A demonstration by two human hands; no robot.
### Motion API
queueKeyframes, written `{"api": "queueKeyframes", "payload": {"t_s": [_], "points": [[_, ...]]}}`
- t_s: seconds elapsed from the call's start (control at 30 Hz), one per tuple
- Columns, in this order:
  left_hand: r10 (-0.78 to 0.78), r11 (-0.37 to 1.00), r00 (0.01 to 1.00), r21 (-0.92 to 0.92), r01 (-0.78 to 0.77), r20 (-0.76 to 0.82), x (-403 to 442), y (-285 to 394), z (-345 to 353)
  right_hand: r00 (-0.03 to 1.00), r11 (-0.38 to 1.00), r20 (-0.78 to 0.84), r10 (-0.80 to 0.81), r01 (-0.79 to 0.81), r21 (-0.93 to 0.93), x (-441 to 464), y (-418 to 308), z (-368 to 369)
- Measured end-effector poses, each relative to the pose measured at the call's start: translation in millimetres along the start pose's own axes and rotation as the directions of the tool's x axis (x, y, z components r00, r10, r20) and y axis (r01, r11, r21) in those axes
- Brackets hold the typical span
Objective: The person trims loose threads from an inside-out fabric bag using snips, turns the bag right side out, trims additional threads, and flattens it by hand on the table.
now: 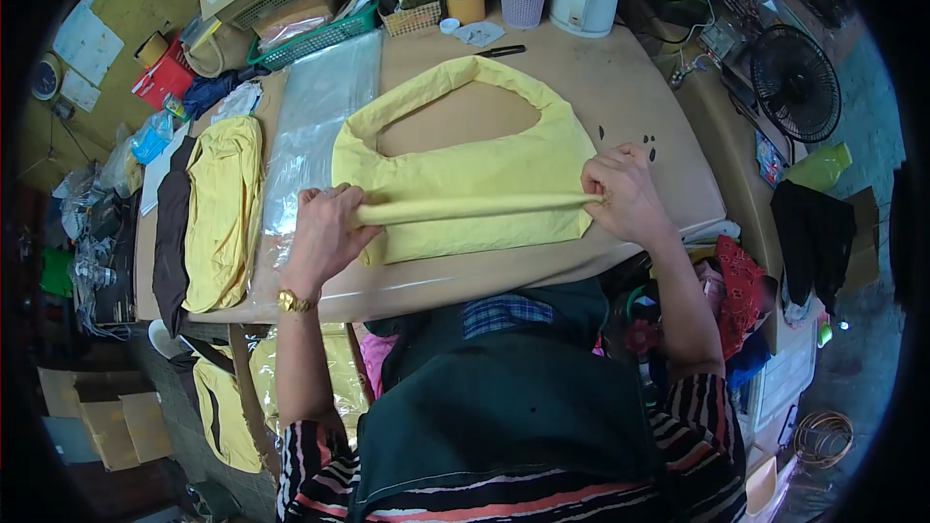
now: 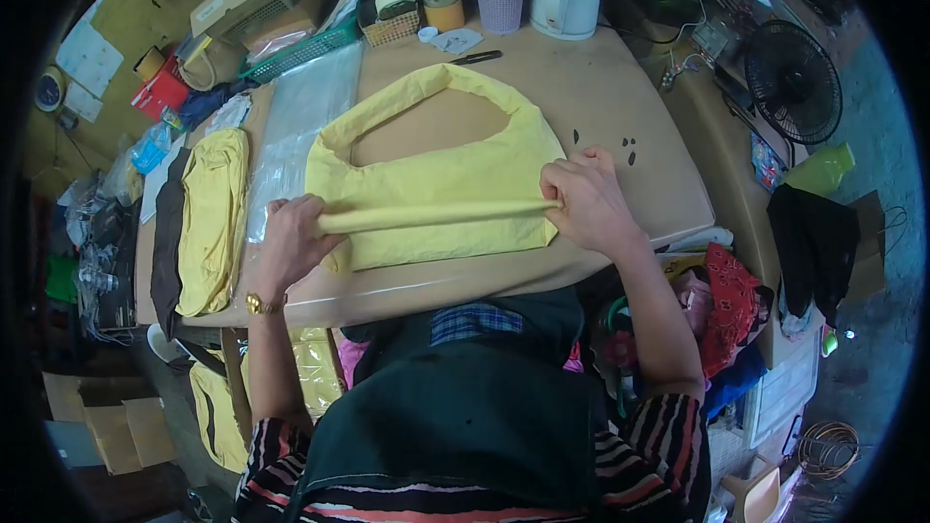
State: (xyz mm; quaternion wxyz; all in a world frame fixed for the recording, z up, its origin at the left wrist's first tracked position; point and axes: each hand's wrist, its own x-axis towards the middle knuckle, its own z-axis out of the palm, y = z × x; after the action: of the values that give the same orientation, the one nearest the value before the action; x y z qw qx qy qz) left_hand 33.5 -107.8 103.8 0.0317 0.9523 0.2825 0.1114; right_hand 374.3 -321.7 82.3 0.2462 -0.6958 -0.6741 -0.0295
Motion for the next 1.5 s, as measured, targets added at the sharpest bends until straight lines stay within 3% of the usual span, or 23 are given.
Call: {"api": "queueKeyframes", "payload": {"t_s": [0.07, 0.17, 0.37, 0.47, 0.53, 0.57, 0.6, 0.67, 0.73, 0.8, 0.83, 0.87, 0.93, 0.97, 1.03, 1.07, 1.13, 1.17, 1.27, 1.33, 1.37, 1.43, 1.5], "points": [[0.035, 0.991, 0.999, -0.131, -0.033, 0.014, -4.9, 3.5, -2.3, 0.998, 1.0, 0.069, 0.005, -0.003, -0.025, -0.8, 3.2, -0.7], [0.017, 0.976, 1.0, -0.217, -0.017, 0.0, -10.6, 0.0, 15.3, 0.999, 0.998, -0.015, -0.029, 0.028, -0.051, -11.8, 14.8, 15.2], [0.096, 0.988, 0.978, -0.105, -0.117, -0.185, -14.2, -7.7, 71.3, 0.995, 0.989, -0.024, -0.095, 0.092, -0.115, -26.8, 42.1, 51.2], [0.108, 0.991, 0.963, -0.055, -0.125, -0.245, -22.0, -10.6, 67.7, 0.999, 1.0, 0.03, 0.012, -0.013, 0.022, -22.8, 49.7, 43.4], [-0.005, 0.934, 0.949, -0.341, -0.108, -0.314, -25.4, -1.8, 39.2, 0.98, 0.904, 0.152, 0.128, -0.178, 0.389, -25.3, 63.6, 17.7], [-0.073, 0.902, 0.938, -0.424, -0.083, -0.339, -27.9, -8.4, 38.0, 0.979, 0.905, 0.151, 0.138, -0.187, 0.383, -19.8, 54.9, 8.1], [-0.07, 0.898, 0.94, -0.432, -0.087, -0.335, -27.6, -7.8, 39.9, 0.987, 0.852, -0.038, 0.154, -0.113, 0.511, -12.2, 41.2, 1.9], [-0.319, 0.584, 0.939, -0.807, 0.088, -0.129, -21.5, 2.3, 27.7, 0.955, 0.793, -0.227, 0.191, -0.014, 0.609, -9.9, 36.1, 3.6], [-0.348, 0.524, 0.931, -0.846, 0.097, -0.109, -23.2, -14.1, 53.2, 0.919, 0.614, -0.036, 0.392, -0.233, 0.754, -11.7, 49.1, 23.3], [-0.395, 0.625, 0.901, -0.771, 0.12, -0.18, -19.4, -18.2, 65.8, 0.89, 0.577, 0.034, 0.455, -0.323, 0.75, -10.9, 56.6, 30.8], [-0.427, 0.489, 0.884, -0.871, 0.052, -0.188, -17.2, -14.2, 76.9, 0.851, 0.531, 0.115, 0.512, -0.419, 0.737, -13.1, 59.7, 33.2], [-0.422, 0.488, 0.888, -0.872, 0.052, -0.183, -16.4, -7.2, 75.5, 0.847, 0.528, 0.115, 0.518, -0.423, 0.736, -15.4, 58.0, 36.3], [-0.445, 0.44, 0.889, -0.891, 0.111, -0.109, -16.1, 3.1, 66.4, 0.816, 0.867, -0.367, 0.448, -0.295, 0.403, -22.5, 50.5, 43.3], [-0.429, 0.49, 0.886, -0.87, 0.064, -0.177, -17.0, 5.0, 65.8, 0.811, 0.865, -0.369, 0.454, -0.301, 0.402, -30.5, 44.5, 40.2], [-0.435, 0.461, 0.898, -0.873, 0.158, -0.067, -33.3, -7.4, 61.9, 0.735, 0.752, -0.159, 0.659, -0.647, 0.127, -48.7, 28.4, 30.1], [-0.445, 0.431, 0.895, -0.866, 0.255, 0.043, -36.5, -11.1, 61.5, 0.733, 0.751, -0.165, 0.66, -0.649, 0.124, -55.1, 20.5, 32.4], [-0.41, 0.468, 0.911, -0.867, 0.17, -0.043, -30.1, 0.7, 66.1, 0.701, 0.696, -0.04, 0.712, -0.696, 0.175, -61.2, 1.8, 44.1], [-0.447, 0.466, 0.888, -0.875, 0.128, -0.108, -28.3, 3.2, 70.6, 0.698, 0.693, -0.043, 0.715, -0.699, 0.176, -60.8, -1.5, 52.0], [-0.516, 0.477, 0.832, -0.875, 0.08, -0.205, -25.4, 7.6, 75.5, 0.712, 0.683, -0.129, 0.69, -0.581, 0.443, -57.2, -6.4, 76.0], [-0.549, 0.489, 0.797, -0.87, 0.062, -0.252, -21.2, 5.6, 77.0, 0.622, 0.252, -0.063, 0.78, -0.221, 0.942, -47.9, -5.2, 80.4], [-0.582, 0.523, 0.753, -0.85, 0.06, -0.305, -21.6, 4.1, 79.1, 0.623, 0.255, -0.07, 0.779, -0.212, 0.944, -47.8, -3.9, 75.8], [-0.615, 0.597, 0.701, -0.794, 0.115, -0.36, -25.0, 0.7, 82.0, 0.62, 0.082, 0.059, 0.782, -0.197, 0.977, -54.9, 1.5, 61.6], [-0.576, 0.668, 0.692, -0.739, 0.092, -0.435, -24.3, 1.4, 92.9, 0.641, 0.088, 0.077, 0.764, -0.222, 0.971, -67.7, 5.6, 60.7]]}}
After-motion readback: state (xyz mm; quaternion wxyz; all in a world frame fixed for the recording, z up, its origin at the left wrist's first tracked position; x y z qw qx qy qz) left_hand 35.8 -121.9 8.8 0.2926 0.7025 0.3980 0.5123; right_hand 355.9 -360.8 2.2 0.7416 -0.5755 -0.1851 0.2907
